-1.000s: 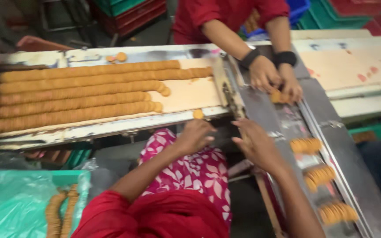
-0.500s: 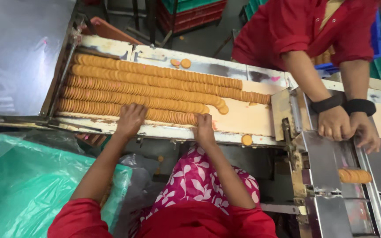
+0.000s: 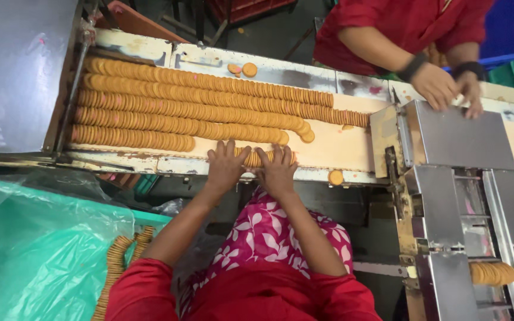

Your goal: The person stacks round cookies into vertical columns on a moving conveyor belt. They pick up cookies from the belt and place them on top of existing stacks, then move the stacks to a collection area.

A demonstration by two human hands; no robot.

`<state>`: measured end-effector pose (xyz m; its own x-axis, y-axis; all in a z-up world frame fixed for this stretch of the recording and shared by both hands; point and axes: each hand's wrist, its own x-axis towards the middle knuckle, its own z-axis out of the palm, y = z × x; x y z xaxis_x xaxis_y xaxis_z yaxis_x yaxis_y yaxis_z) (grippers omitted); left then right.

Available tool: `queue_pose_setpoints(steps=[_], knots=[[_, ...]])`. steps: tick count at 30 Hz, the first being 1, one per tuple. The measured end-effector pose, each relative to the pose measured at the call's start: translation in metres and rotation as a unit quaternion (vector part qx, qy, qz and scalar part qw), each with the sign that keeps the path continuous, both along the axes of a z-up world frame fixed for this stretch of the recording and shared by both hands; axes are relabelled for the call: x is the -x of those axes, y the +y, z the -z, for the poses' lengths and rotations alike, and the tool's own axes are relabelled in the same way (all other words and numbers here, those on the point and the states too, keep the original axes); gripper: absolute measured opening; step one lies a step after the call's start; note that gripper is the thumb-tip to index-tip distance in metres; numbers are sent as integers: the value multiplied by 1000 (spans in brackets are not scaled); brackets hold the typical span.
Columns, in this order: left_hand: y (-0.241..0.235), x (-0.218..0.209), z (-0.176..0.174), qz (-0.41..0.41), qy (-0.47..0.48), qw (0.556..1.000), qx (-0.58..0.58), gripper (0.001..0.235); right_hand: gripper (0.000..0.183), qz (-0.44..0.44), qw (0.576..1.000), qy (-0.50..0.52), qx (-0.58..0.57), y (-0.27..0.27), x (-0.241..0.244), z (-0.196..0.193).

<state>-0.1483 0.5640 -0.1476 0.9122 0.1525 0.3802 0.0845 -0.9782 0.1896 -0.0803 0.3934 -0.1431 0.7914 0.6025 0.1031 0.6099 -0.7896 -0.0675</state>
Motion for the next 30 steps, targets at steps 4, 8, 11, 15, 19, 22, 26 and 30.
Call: queue_pose_setpoints(steps=[4, 8, 11, 15, 19, 22, 26, 30], knots=[[-8, -4, 2, 3, -15, 1000, -22, 73, 70, -24, 999, -35, -20, -5, -7, 3], [-7, -8, 8, 20, 55, 998, -12, 63, 66, -24, 1000, 13, -7, -13, -13, -7], [3, -10, -3, 26, 112, 993, 9, 65, 68, -18, 992, 98, -74, -35, -21, -34], [-22, -22, -44, 56, 66, 992, 92, 66, 72, -47, 978, 42, -200, -128, -42, -104], [-116, -47, -100, 152, 63, 974, 158, 62, 65, 7, 972, -105, -209, -278, -49, -185], [-214, -76, -143, 255, 62, 950, 166, 59, 67, 114, 976, -136, -123, -397, -22, -224], [-358, -109, -185, 356, 49, 923, 140, 59, 64, 277, 957, -81, -35, -508, 26, -223], [-483, -148, -207, 353, 83, 929, 71, 59, 66, 326, 944, -34, 28, -553, 46, -201]])
